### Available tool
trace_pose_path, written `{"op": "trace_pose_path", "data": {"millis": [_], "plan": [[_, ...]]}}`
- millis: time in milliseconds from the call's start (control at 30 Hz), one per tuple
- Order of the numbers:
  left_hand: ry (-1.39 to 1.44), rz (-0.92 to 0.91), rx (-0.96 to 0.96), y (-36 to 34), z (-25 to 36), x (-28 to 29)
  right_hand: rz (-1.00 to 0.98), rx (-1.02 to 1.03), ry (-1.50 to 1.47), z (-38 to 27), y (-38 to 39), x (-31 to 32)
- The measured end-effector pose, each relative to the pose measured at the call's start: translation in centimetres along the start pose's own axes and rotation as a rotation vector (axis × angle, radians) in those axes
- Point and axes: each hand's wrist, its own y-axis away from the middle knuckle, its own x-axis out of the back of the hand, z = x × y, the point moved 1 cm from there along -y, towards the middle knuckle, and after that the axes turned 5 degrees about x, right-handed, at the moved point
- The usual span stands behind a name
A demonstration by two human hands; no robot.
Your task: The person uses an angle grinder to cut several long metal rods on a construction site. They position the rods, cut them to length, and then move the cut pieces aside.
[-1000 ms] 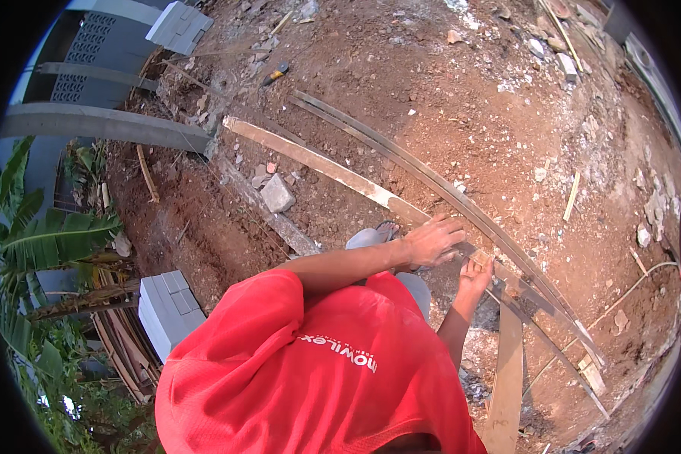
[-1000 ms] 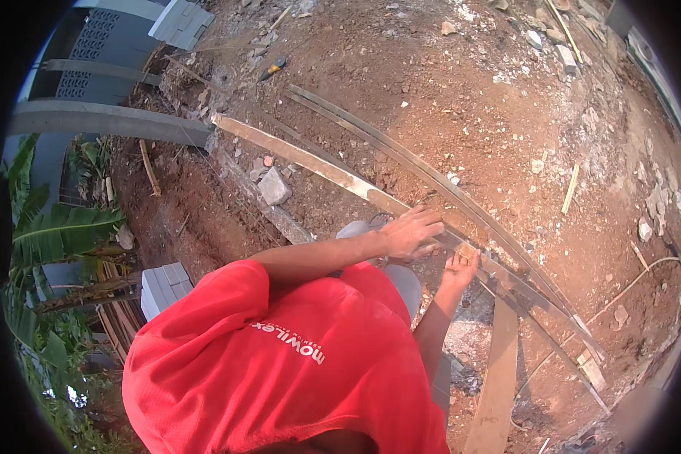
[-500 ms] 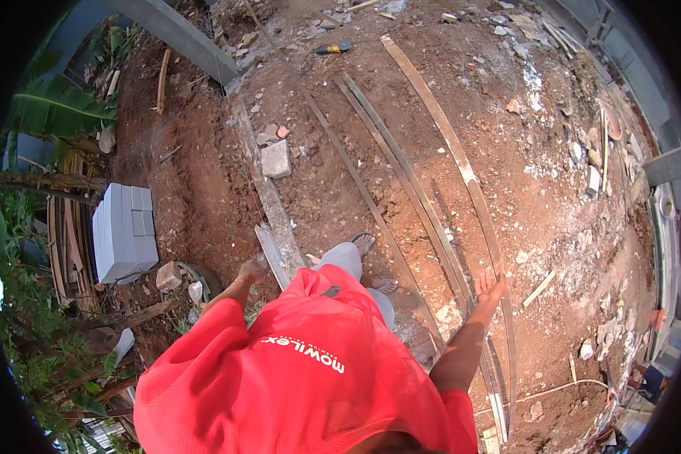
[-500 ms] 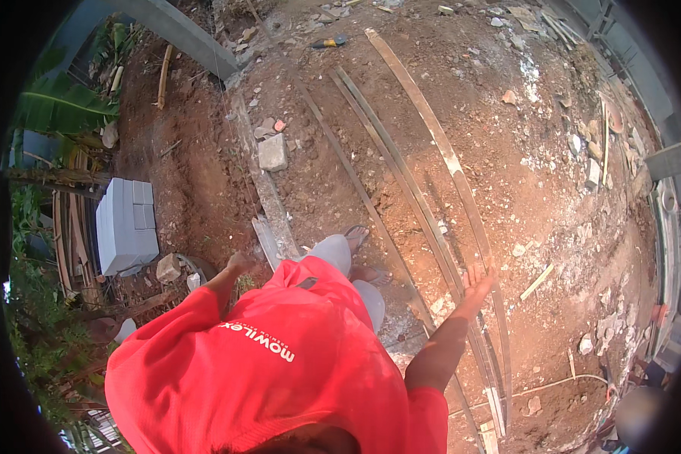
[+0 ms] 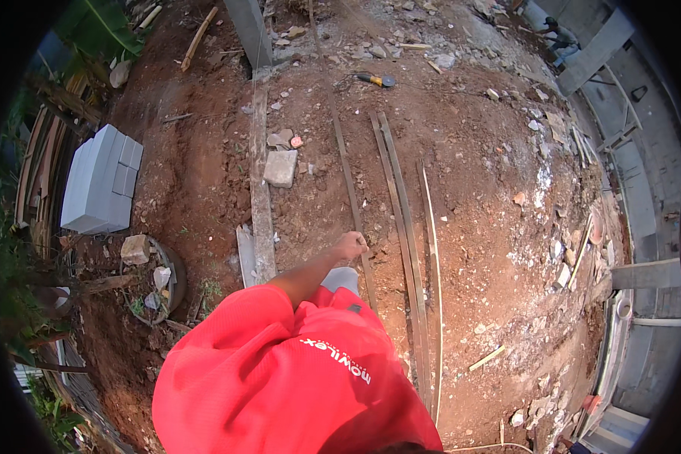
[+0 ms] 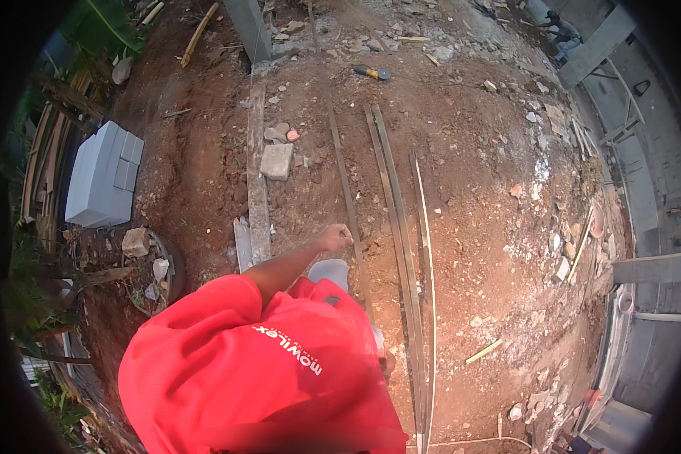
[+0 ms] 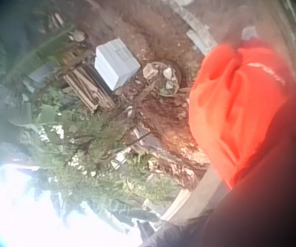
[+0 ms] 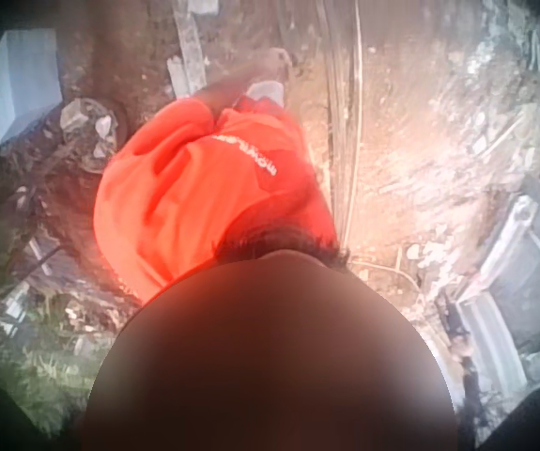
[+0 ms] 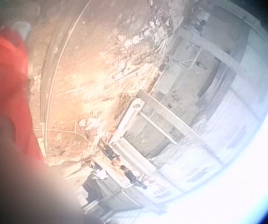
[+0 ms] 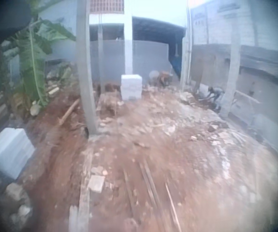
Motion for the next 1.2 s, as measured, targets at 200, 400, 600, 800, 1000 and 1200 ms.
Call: {"op": "trace_pose_path", "data": {"millis": [200,400,600,800,1000,1200], "plan": [[0.015,0.041,-0.113,-2.9,7.4,5.2,1.037,-0.102,0.457,-1.4,-4.8,-6.4],[0.044,0.321,0.004,2.5,-2.2,9.1,0.882,-0.155,0.718,-7.6,-16.1,-9.7],[0.125,0.586,0.574,20.4,-21.7,8.0,0.546,-0.466,1.117,-5.1,-21.0,-10.9],[-0.028,0.472,1.154,45.0,-31.5,-5.0,0.447,-0.542,1.221,-2.0,-21.9,-10.6],[0.142,0.317,1.353,55.9,-36.6,-20.5,0.193,-0.831,1.349,4.8,-21.0,-13.4],[1.046,0.610,1.075,37.8,-29.9,-13.0,0.027,-0.800,1.394,8.9,-27.9,-19.8]]}}
